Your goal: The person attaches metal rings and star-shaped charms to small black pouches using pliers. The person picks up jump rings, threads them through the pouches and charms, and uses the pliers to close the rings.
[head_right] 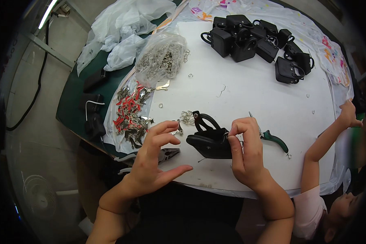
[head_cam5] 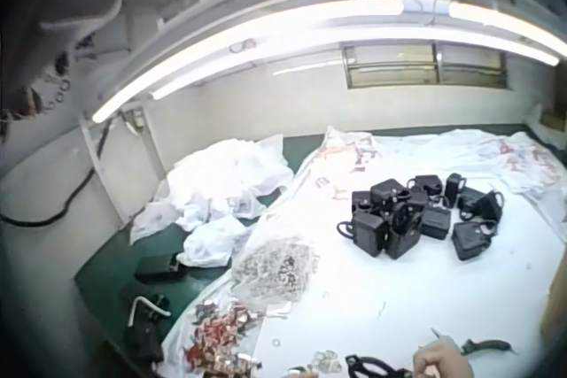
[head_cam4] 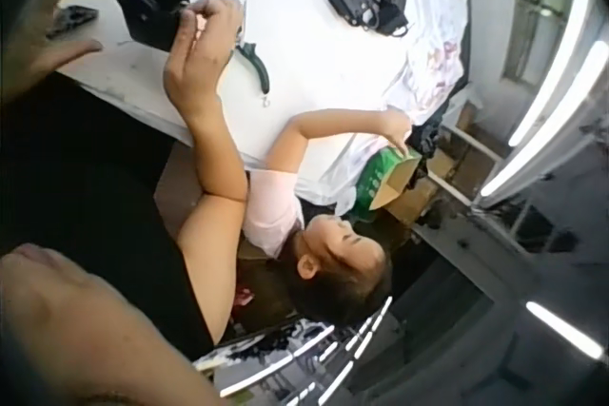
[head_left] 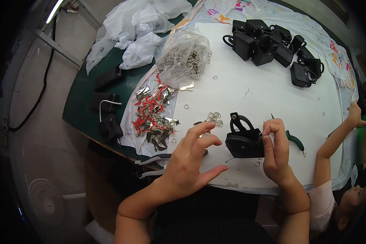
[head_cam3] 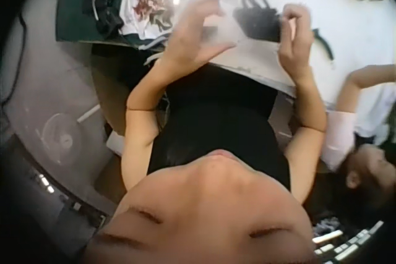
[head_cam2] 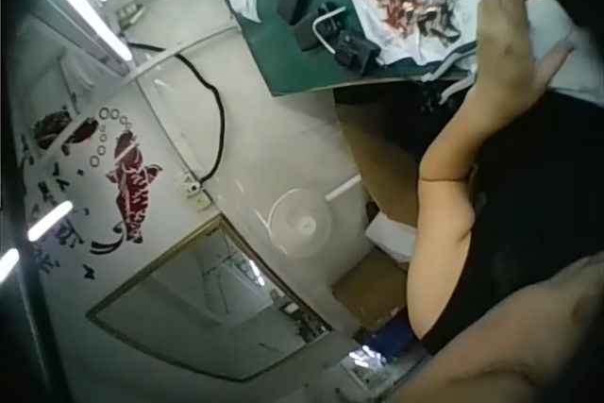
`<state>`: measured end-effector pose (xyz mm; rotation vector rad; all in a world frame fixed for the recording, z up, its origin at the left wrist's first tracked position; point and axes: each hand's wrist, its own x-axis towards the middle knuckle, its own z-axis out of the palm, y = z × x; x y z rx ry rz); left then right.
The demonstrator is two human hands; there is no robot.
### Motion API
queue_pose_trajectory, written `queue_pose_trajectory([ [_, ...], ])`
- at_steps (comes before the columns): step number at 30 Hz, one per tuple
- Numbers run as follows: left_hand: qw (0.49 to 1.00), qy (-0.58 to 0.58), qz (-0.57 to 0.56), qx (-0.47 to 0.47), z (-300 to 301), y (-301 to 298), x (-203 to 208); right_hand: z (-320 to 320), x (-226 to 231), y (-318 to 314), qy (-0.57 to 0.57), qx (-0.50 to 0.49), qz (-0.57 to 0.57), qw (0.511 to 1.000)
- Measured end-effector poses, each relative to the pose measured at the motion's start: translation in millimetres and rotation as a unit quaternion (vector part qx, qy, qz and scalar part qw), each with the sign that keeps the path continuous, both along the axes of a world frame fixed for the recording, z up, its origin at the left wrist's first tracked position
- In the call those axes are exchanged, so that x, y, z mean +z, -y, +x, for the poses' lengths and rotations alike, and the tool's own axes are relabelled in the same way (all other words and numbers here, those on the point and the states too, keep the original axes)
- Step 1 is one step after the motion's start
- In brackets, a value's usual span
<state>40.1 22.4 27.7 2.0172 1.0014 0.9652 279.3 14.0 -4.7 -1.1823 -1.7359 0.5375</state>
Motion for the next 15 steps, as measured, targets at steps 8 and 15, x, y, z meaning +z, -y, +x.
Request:
queue_pose_trajectory([
  [8, 0.949, -0.309, -0.003, 0.057, -67, 16, -11, 6, 5, -5, 0.053, -0.017, 0.077, 0.995],
  [15, 0.949, -0.301, 0.068, 0.072, -84, 20, -19, 3, 6, -4, 0.011, 0.016, 0.058, 0.998],
])
